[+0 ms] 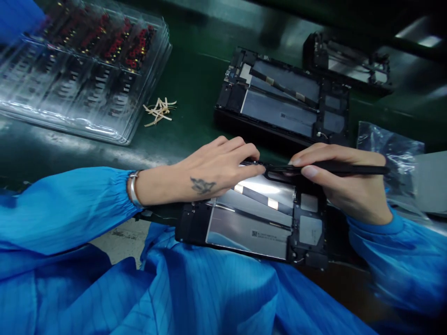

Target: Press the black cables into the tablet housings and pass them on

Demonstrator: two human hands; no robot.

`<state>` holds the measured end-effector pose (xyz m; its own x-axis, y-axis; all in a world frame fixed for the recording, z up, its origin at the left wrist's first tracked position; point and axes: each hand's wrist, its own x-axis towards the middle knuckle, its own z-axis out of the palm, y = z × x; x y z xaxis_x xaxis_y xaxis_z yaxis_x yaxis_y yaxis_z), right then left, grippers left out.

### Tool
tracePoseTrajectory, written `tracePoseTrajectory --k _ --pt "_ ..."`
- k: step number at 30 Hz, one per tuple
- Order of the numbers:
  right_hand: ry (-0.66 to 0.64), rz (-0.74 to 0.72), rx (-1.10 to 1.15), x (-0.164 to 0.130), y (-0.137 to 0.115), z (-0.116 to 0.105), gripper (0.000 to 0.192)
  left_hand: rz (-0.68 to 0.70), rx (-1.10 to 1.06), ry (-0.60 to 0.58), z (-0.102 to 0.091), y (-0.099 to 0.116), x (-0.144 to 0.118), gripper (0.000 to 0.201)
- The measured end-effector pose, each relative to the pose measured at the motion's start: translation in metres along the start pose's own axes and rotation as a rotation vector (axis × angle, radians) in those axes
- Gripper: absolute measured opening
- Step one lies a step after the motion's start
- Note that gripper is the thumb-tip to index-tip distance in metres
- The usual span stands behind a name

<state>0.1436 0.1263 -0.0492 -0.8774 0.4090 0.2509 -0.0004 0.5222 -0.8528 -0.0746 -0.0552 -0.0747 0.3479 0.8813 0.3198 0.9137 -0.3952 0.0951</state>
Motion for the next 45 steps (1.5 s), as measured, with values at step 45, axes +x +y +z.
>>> tracePoseTrajectory --k 45 --pt "0.371 -0.164 -0.251 -0.006 -0.009 0.001 0.009 0.033 0.104 -0.063 -0.003 0.006 0.004 0.044"
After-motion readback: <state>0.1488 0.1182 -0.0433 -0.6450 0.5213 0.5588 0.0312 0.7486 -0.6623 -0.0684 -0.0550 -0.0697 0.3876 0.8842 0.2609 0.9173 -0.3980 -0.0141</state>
